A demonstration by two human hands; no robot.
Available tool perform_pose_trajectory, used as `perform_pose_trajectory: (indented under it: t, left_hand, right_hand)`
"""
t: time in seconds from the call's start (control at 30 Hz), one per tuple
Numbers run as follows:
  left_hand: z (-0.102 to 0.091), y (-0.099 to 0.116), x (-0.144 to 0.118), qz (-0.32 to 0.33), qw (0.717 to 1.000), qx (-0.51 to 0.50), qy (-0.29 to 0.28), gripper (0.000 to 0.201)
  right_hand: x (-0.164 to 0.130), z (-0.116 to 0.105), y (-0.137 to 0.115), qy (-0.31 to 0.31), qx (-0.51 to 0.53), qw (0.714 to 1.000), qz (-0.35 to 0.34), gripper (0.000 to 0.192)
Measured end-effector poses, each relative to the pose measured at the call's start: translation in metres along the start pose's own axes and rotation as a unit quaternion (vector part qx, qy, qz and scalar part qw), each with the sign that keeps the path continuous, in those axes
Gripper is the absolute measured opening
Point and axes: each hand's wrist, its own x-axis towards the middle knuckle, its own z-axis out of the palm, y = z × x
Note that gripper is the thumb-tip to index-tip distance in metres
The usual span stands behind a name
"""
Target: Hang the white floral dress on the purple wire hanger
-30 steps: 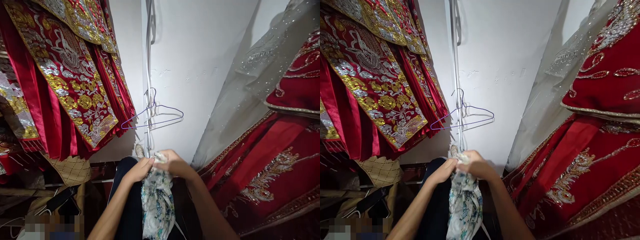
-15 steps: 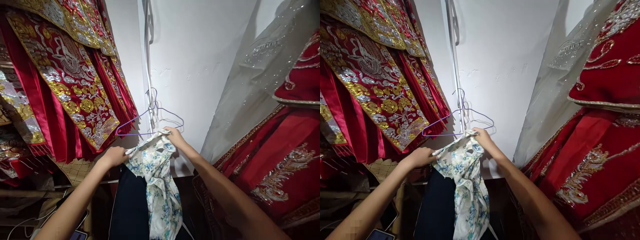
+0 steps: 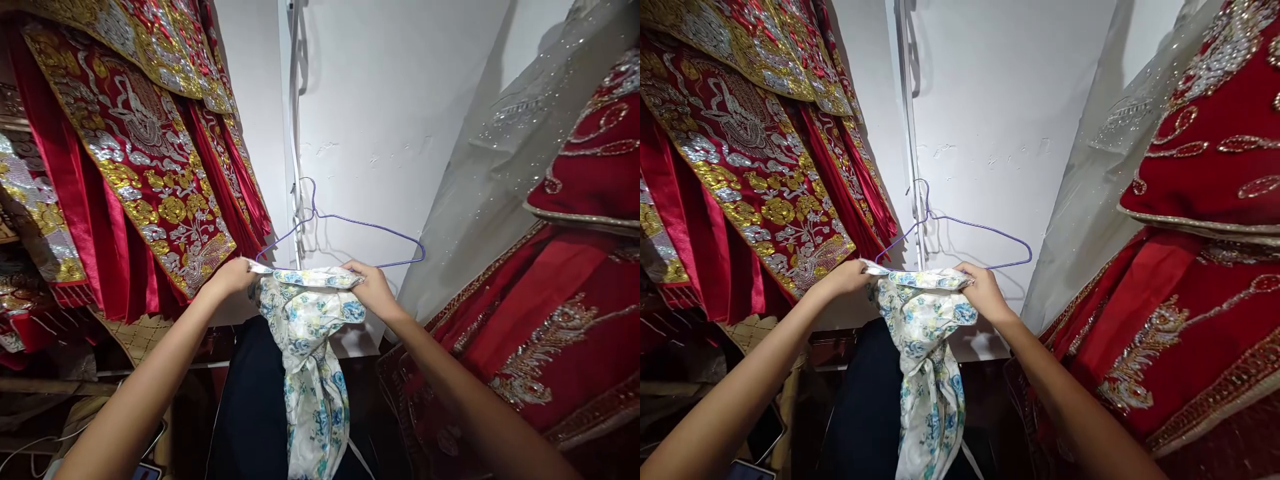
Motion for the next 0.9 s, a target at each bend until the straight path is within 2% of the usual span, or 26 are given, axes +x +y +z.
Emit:
perform_pose_trajectory:
  t: [0.03,0.07,0.1,0.2,0.23,0.3,0.37,0.47,0.53,0.6,0.67,0.8,0.83,0.9]
  left_hand:
    - [0.003,-0.004,0.003,-0.013,0.999,-0.017,-0.037,0.024]
    - [0.004,-0.008,0.004,-0.017,0.998,-0.031,-0.044,0.023]
    - [0.004,-0.010,0.005,-0.010,0.999,-0.038,-0.020,0.020]
    - [-0.008,-0.006,0.003,0.054,0.990,-0.038,0.126,0.011]
    - [-0.013,-0.002,0.003,0.086,0.984,-0.049,0.148,0.009]
    - [-0.023,0.011,0.003,0.155,0.971,-0.094,0.153,0.007]
    - [-0.028,0.022,0.006,0.195,0.958,-0.132,0.161,0.022]
    - [-0.027,0.028,0.013,0.197,0.950,-0.124,0.209,0.042]
    - [-0.024,0.024,0.017,0.188,0.951,-0.091,0.228,0.043]
    - [-0.021,0.019,0.020,0.189,0.952,-0.066,0.230,0.041]
    - [-0.019,0.015,0.020,0.199,0.949,-0.058,0.237,0.037]
    - [-0.016,0.015,0.019,0.195,0.945,-0.056,0.258,0.030]
    - [-0.014,0.016,0.019,0.190,0.946,-0.062,0.257,0.030]
    - [-0.011,0.018,0.019,0.178,0.946,-0.075,0.258,0.030]
  right_hand:
    - [-0.001,0.000,0.000,0.003,-0.006,1.000,0.004,0.029]
    - [-0.001,-0.001,0.000,0.002,-0.006,1.000,0.008,0.029]
    - [-0.002,-0.001,0.000,-0.002,0.001,1.000,0.010,0.029]
    - [-0.003,0.004,0.000,-0.016,0.031,0.999,0.015,0.029]
    - [-0.004,0.007,-0.001,-0.018,0.040,0.999,0.015,0.029]
    - [-0.008,0.015,-0.006,-0.026,0.064,0.998,0.013,0.031]
    - [-0.013,0.022,-0.012,-0.056,0.097,0.994,0.018,0.038]
    - [-0.018,0.021,-0.018,-0.104,0.114,0.987,0.038,0.059]
    - [-0.017,0.009,-0.017,-0.043,0.086,0.994,0.048,0.073]
    - [-0.011,-0.009,-0.012,0.079,0.028,0.995,0.049,0.082]
    - [-0.003,-0.028,-0.005,0.156,-0.018,0.987,0.045,0.082]
    - [0.002,-0.049,0.000,0.160,-0.025,0.986,0.050,0.058]
    - [0.001,-0.049,0.000,0.171,-0.024,0.984,0.047,0.059]
    - [-0.005,-0.047,-0.003,0.198,-0.022,0.980,0.031,0.073]
